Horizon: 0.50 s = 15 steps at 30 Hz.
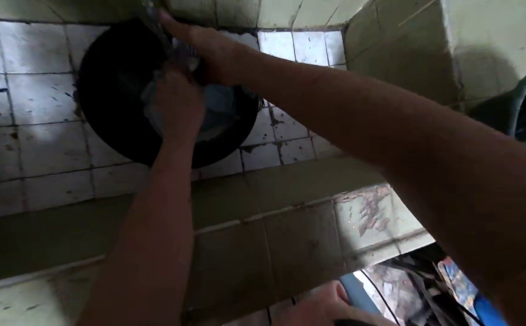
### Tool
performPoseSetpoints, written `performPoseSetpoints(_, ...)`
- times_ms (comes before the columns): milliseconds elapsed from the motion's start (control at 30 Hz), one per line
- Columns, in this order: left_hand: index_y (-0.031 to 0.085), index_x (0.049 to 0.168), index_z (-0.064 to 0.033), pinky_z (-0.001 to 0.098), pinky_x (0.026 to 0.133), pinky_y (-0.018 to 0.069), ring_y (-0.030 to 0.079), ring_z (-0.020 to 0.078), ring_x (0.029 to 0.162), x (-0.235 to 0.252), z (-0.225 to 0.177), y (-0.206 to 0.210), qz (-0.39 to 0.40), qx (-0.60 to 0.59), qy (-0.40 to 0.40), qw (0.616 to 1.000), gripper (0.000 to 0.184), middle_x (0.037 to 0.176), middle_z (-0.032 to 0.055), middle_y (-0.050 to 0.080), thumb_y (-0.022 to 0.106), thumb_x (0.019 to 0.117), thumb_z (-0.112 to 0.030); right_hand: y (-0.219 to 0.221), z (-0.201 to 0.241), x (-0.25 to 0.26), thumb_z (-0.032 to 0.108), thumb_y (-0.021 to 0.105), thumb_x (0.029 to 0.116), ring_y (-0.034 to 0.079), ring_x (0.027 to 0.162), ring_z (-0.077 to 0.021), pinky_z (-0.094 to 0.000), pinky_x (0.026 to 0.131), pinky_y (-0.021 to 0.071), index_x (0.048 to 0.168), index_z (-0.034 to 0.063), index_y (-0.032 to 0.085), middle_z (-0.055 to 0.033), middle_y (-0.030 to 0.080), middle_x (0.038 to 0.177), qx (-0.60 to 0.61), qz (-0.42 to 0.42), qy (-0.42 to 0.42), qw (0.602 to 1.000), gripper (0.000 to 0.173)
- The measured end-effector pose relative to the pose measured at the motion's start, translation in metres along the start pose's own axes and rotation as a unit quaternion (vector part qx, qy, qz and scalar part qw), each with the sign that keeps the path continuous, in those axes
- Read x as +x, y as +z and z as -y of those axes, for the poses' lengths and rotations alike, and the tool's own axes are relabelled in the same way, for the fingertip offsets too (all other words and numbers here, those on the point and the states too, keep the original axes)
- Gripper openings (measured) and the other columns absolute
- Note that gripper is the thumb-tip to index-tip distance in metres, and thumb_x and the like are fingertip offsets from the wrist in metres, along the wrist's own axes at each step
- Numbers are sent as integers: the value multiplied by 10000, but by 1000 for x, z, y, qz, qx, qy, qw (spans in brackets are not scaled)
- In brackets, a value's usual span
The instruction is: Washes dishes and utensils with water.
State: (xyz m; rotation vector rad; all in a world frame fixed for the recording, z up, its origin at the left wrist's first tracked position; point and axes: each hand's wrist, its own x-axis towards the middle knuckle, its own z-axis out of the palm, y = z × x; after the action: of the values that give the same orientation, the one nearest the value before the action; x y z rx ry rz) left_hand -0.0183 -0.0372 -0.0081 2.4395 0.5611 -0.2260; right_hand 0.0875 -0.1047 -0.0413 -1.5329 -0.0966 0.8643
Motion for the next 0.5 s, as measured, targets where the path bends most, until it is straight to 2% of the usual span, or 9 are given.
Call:
performPoseSetpoints(67,445,1427,88,674,1015,424,566,524,1235,-1,3,-2,-26,40,24,999,457,1302,363,576,389,1104,-230,12,19,-39,258,614,1040,658,956,-196,-342,793,583,1270,-17,580,-154,642,1114,-9,-14,-10,1000,360)
performPoseSetpoints(133,435,1445,67,639,993,453,603,487,1193,0,2,-3,-49,2,54,997,456,1263,343,603,371,1113,-239,17,30,-45,94,684,972,662,925,-209,-349,788,584,1217,-40,597,-161,649,1065,15,-83,0,996,293)
performPoseSetpoints(167,442,1453,41,565,999,483,631,407,1169,2,3,-3,-46,-50,58,996,454,1270,299,613,363,1118,-256,16,32,-38,71,678,962,663,863,-203,-348,744,588,1172,-29,610,-145,647,1001,21,-114,0,993,243)
performPoseSetpoints(200,468,1435,22,463,927,537,669,302,1057,6,3,-4,-37,-120,48,991,445,1222,238,632,381,1118,-280,15,34,-33,50,650,967,642,817,-193,-340,704,571,1159,-17,614,-128,630,962,30,-131,-5,991,207)
performPoseSetpoints(267,526,1339,-53,268,657,583,659,100,737,11,6,-6,20,-309,3,951,341,1004,52,636,485,1093,-286,10,38,-33,2,590,992,608,842,-171,-316,717,553,1213,4,582,-109,601,996,53,-107,0,993,222)
performPoseSetpoints(300,533,1300,-95,236,612,570,648,71,696,14,9,-7,65,-389,-26,918,269,949,-3,641,522,1073,-238,6,36,-31,-26,556,998,590,853,-163,-308,722,539,1259,10,558,-107,587,1021,58,-82,-1,995,264)
performPoseSetpoints(367,547,1281,-116,226,635,559,649,69,722,19,14,-9,113,-449,-65,884,239,953,-17,660,533,1042,-124,-1,30,-24,-70,511,982,594,825,-147,-289,685,536,1306,22,539,-105,596,1026,54,-36,-9,998,338)
performPoseSetpoints(433,554,1232,-95,228,657,564,650,71,740,21,15,-4,98,-463,-69,878,221,962,-12,654,535,1014,-58,-1,35,-31,-67,499,1001,602,828,-109,-246,701,534,1294,7,542,-88,605,1019,5,1,-15,1000,305)
performPoseSetpoints(500,527,1184,-117,200,606,530,598,37,676,22,13,0,87,-471,-53,876,144,901,-43,614,498,1044,-98,-1,51,-44,-15,552,1018,603,867,-94,-228,766,526,1280,-45,562,-99,614,1038,-135,9,-35,990,264)
